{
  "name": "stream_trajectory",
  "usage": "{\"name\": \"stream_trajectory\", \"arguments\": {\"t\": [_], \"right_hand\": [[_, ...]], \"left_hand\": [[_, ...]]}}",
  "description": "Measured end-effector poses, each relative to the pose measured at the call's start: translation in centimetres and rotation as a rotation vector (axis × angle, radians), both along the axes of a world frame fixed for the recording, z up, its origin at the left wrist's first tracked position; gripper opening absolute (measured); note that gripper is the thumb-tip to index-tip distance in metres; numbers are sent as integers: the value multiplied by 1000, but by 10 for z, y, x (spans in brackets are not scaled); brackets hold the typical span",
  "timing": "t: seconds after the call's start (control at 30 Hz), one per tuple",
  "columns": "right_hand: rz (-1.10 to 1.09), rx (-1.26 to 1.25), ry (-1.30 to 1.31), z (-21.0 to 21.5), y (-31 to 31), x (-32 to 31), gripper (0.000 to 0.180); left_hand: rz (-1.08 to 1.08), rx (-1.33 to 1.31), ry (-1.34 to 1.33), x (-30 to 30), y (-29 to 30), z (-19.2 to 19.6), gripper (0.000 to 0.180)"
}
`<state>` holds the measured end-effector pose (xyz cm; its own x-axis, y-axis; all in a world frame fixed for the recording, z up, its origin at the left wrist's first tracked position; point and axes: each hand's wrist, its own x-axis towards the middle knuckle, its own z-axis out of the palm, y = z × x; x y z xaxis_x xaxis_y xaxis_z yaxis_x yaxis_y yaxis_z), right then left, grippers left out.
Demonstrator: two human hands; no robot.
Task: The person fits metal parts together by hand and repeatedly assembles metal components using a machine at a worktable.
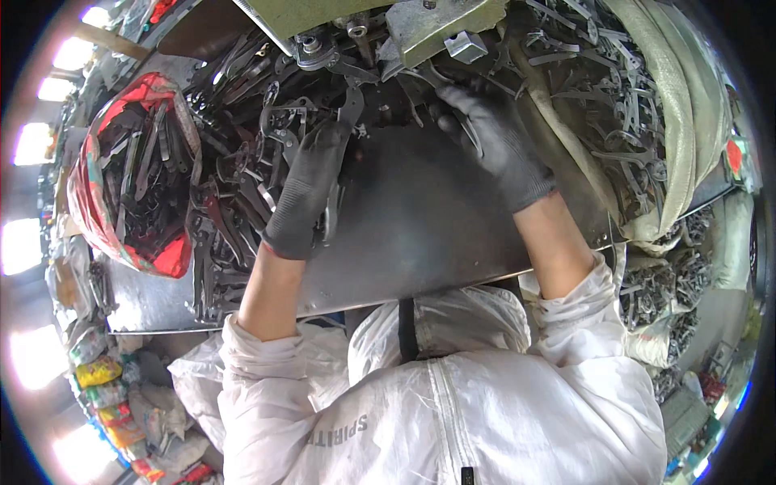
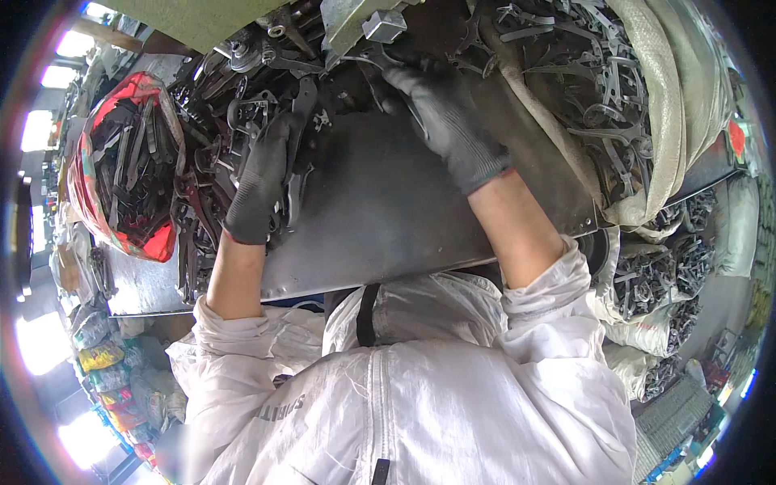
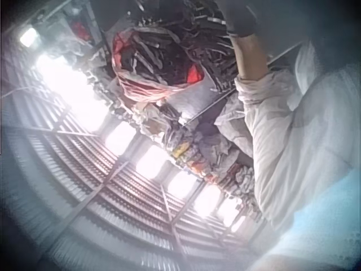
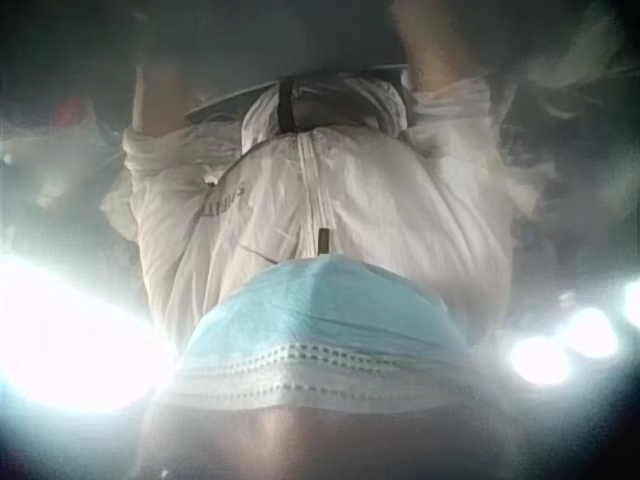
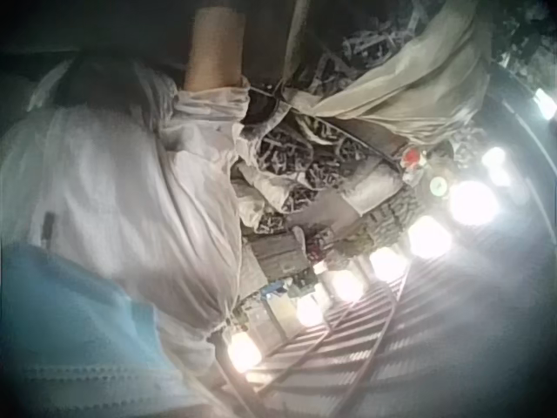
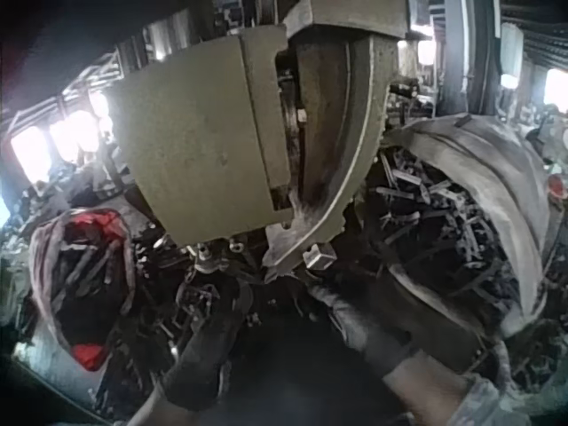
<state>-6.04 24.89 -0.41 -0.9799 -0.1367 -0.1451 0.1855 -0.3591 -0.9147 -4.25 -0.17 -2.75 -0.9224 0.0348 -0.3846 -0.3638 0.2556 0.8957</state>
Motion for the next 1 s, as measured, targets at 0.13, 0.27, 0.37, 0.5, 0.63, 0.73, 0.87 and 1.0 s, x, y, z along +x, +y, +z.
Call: {"name": "stream_trajectory", "arguments": {"t": [0.13, 0.27, 0.37, 0.5, 0.63, 0.73, 0.87, 1.0], "right_hand": [[34, 98, 192, -14, -1, -13, 23], [187, 195, -4, 4, -11, -3, 30], [211, 259, 107, -8, -16, -6, 30], [229, 368, 241, -20, -29, -12, 30], [241, 183, -30, -44, -36, -14, 33], [281, 188, 95, -53, -25, -13, 31], [238, 154, 37, -57, -22, -8, 34], [229, 260, 40, -42, -25, -6, 34]], "left_hand": [[79, 189, 109, 13, 31, 16, 35], [-34, 238, 123, 2, 26, 16, 41], [-108, 200, 61, -6, 28, 29, 42], [-216, 376, 543, -15, 20, -21, 39], [-35, 150, 173, -16, 25, -22, 29], [-223, -597, 602, 0, 12, 17, 26], [-180, -975, 793, -1, -48, 74, 26], [169, -1388, 672, -42, -175, 87, 30]]}}
